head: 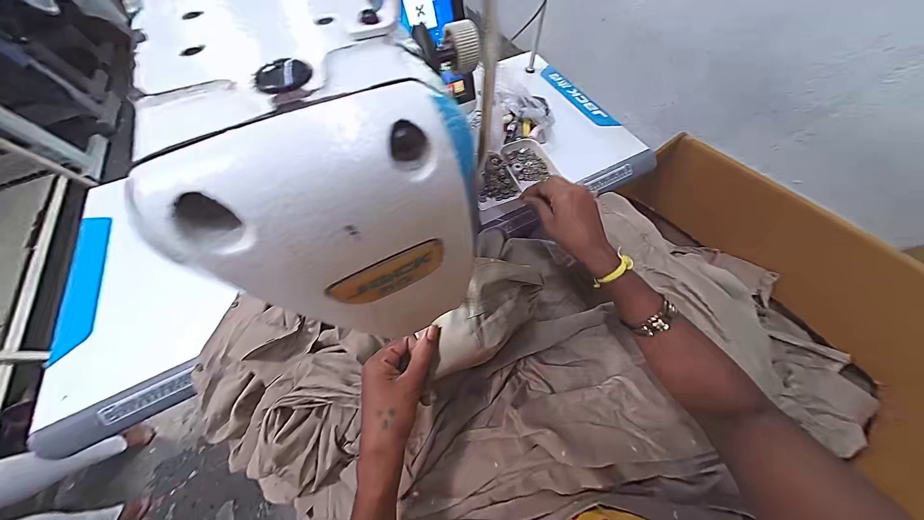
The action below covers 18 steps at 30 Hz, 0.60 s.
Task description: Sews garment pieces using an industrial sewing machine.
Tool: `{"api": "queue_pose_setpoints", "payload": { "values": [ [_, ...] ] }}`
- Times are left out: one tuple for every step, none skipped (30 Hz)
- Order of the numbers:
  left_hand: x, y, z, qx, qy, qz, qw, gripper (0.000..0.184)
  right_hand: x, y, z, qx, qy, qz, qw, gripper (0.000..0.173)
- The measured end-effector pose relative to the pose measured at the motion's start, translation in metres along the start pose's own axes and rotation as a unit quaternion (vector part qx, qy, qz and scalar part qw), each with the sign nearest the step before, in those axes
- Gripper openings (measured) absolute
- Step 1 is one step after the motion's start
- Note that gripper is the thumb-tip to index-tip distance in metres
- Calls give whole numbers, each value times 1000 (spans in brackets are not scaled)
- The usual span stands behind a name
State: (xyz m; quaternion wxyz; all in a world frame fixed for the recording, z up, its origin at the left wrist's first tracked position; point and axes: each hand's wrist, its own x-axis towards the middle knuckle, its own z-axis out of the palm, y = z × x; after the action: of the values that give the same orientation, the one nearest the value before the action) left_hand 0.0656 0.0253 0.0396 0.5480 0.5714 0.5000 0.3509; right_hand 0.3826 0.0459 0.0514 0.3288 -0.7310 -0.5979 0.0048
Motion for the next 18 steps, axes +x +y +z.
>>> {"api": "queue_pose_setpoints", "payload": {
  "values": [
    [0, -1, 0, -5, 5, 3, 1000, 37, 5, 15, -1, -39, 31, 14, 999, 19],
    [1, -1, 0, -10, 12, 6, 1000, 36, 10, 26, -3, -67, 44, 21, 997, 19],
    [1, -1, 1, -16, 18, 6, 1000, 35, 12, 33, -3, -83, 44, 17, 995, 18],
    [0, 0, 2, -20, 21, 5, 1000, 35, 12, 36, -4, -89, 36, 1, 995, 17],
    [0, 0, 3, -21, 24, 6, 999, 35, 12, 36, -3, -91, 24, -26, 995, 18],
    [0, 0, 3, -22, 25, 10, 999, 35, 13, 38, 0, -97, 15, -55, 994, 19],
    [0, 0, 4, -24, 24, 13, 999, 34, 17, 41, 5, -103, 5, -78, 992, 22],
    [0, 0, 4, -28, 24, 15, 999, 34, 21, 44, 11, -111, -5, -95, 989, 24],
    [0, -1, 4, -30, 22, 15, 999, 34, 26, 48, 17, -124, -15, -105, 987, 25],
    [1, -1, 4, -33, 22, 13, 999, 34, 30, 50, 22, -134, -24, -105, 985, 26],
    [1, 0, 4, -39, 24, 8, 999, 34, 33, 51, 24, -143, -33, -103, 984, 26],
    [2, 0, 4, -43, 26, 7, 999, 34, 34, 51, 25, -148, -36, -104, 983, 25],
    [2, 0, 5, -47, 26, 6, 999, 34, 34, 52, 24, -143, -37, -104, 984, 24],
    [2, 1, 5, -48, 26, 3, 999, 34, 34, 54, 23, -129, -33, -106, 985, 22],
    [2, 1, 5, -48, 24, 0, 999, 34, 33, 57, 21, -107, -24, -108, 988, 20],
    [3, 1, 5, -44, 22, -1, 999, 33, 31, 61, 19, -79, -9, -109, 991, 17],
    [3, 0, 4, -37, 22, 3, 999, 34, 29, 64, 17, -43, 9, -102, 994, 16],
    [3, -2, 3, -24, 29, 18, 999, 34, 26, 65, 14, 0, 28, -89, 996, 15]
  ]
}}
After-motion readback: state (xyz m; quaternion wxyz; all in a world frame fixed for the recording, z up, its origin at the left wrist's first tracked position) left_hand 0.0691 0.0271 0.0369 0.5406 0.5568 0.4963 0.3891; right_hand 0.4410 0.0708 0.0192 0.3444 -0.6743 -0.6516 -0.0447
